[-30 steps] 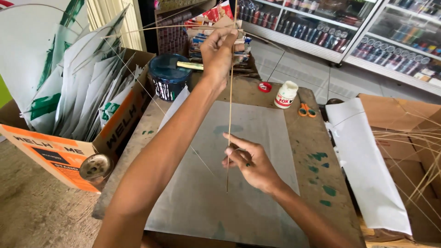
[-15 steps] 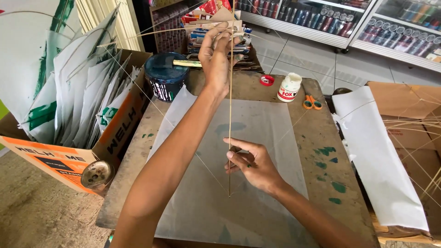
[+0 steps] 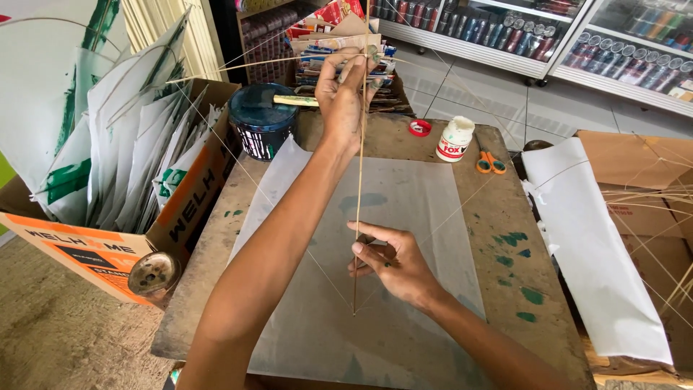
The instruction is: Assembling a kite by smoothing out the paper, applying glue to the bamboo frame, and carefully pressing the frame onto the paper.
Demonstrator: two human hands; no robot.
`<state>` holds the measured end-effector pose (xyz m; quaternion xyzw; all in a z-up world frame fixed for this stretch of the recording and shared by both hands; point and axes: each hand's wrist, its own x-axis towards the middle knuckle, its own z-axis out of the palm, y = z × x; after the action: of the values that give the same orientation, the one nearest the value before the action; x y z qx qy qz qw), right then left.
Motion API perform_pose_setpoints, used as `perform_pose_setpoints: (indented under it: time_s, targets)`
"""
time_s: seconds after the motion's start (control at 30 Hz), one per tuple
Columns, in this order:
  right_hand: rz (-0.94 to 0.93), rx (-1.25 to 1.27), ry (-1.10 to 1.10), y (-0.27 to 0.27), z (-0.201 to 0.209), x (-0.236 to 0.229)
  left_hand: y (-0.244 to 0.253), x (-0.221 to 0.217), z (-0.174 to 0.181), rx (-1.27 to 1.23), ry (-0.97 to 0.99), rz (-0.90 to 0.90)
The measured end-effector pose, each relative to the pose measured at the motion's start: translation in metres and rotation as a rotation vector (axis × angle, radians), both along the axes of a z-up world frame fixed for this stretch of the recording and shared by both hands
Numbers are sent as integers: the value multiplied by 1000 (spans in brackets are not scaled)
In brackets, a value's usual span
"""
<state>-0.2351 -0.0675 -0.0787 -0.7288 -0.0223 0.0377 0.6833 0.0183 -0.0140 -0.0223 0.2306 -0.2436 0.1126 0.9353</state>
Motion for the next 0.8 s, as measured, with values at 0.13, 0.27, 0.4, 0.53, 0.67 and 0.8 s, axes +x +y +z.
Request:
perform_pose_setpoints:
  time_s: [0.13,0.27,0.4,0.53,0.67,0.8]
  targets:
    - [-2,-3,7,0,0,-1,0,-5,1,46,14,21]
    - [-15,-14,15,-2,1,-1,0,-3,1,38,34,-29]
    - [-42,-12,-8,-4,-1,0,3,-6,3,87,81,-47]
    - [-64,-45,-26,-4,0,-1,4,-7,2,103,68,-67]
    - [-97,-61,-53,-4,-3,-1,3,-10,4,114,64,-89]
    - [-171,-94,-109,-2,-6,-4,4,-20,10,149,127,-83]
